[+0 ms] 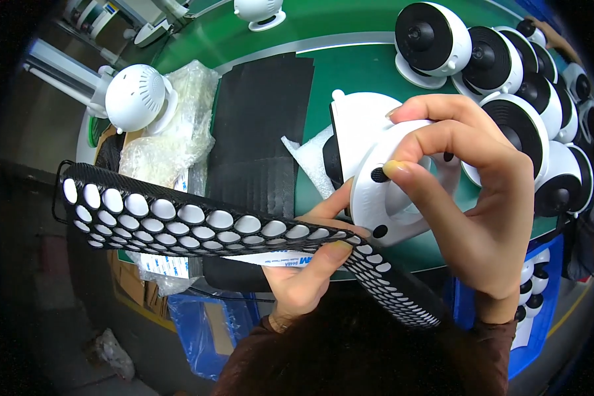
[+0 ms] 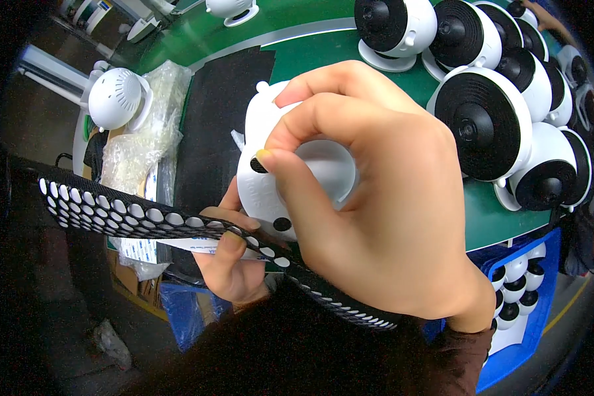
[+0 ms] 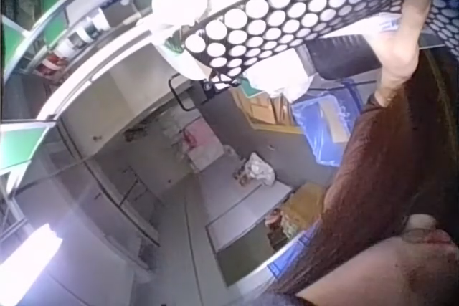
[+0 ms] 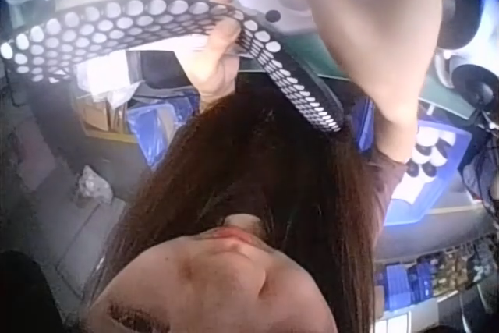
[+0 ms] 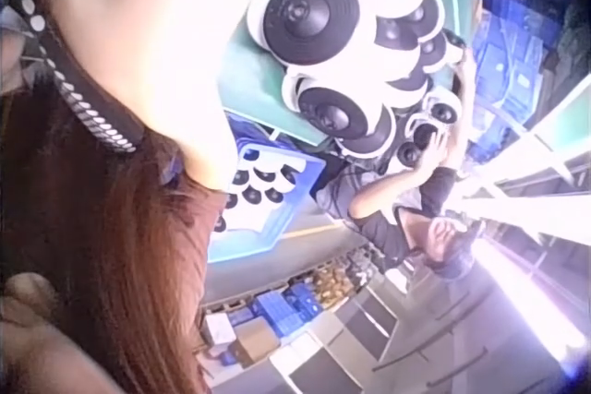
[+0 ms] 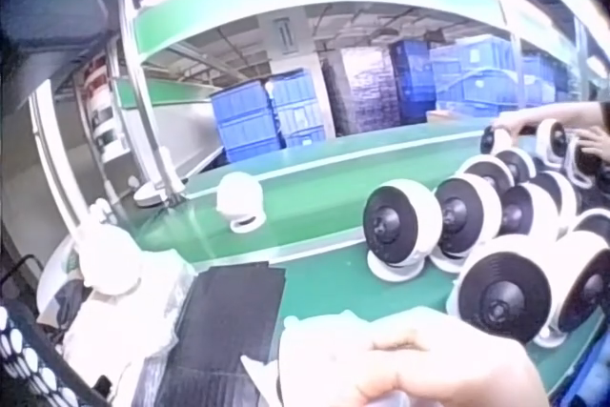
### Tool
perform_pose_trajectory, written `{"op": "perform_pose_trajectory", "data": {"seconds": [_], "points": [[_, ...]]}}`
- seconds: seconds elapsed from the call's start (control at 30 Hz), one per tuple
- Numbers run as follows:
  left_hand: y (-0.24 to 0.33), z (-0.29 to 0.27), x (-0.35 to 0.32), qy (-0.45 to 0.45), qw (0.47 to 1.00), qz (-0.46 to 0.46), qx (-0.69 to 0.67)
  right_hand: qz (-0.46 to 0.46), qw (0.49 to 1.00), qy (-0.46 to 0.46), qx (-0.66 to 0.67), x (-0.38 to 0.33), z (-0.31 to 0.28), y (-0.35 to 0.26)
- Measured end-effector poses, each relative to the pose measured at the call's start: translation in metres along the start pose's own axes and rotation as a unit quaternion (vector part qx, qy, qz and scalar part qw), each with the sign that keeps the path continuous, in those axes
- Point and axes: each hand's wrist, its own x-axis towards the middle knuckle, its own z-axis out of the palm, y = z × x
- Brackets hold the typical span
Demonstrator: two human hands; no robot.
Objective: Applying adhesive covers to security camera housings and organizing components on an assembly line.
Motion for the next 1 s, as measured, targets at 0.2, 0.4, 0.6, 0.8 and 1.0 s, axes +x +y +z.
{"op": "perform_pose_trajectory", "data": {"seconds": [0.2, 0.4, 0.6, 0.8, 1.0], "points": [[0.0, -0.001, -0.001, -0.002, 1.0, 0.007, 0.011, -0.028, 0.999, -0.001, -0.021, -0.001, 0.002, 0.002], [0.005, -0.001, -0.001, 0.04, 0.992, -0.034, 0.112, 0.097, 0.988, -0.022, 0.119, 0.019, -0.015, 0.002], [0.017, -0.019, -0.005, 0.104, 0.981, 0.036, 0.157, -0.137, 0.866, -0.457, -0.153, 0.071, -0.018, -0.008], [0.041, -0.063, -0.009, 0.19, 0.98, 0.049, 0.011, 0.204, 0.933, -0.292, 0.052, 0.187, -0.012, 0.023], [0.04, -0.07, -0.011, 0.233, 0.962, -0.126, 0.064, -0.178, 0.938, -0.211, -0.21, 0.257, 0.081, 0.037]]}}
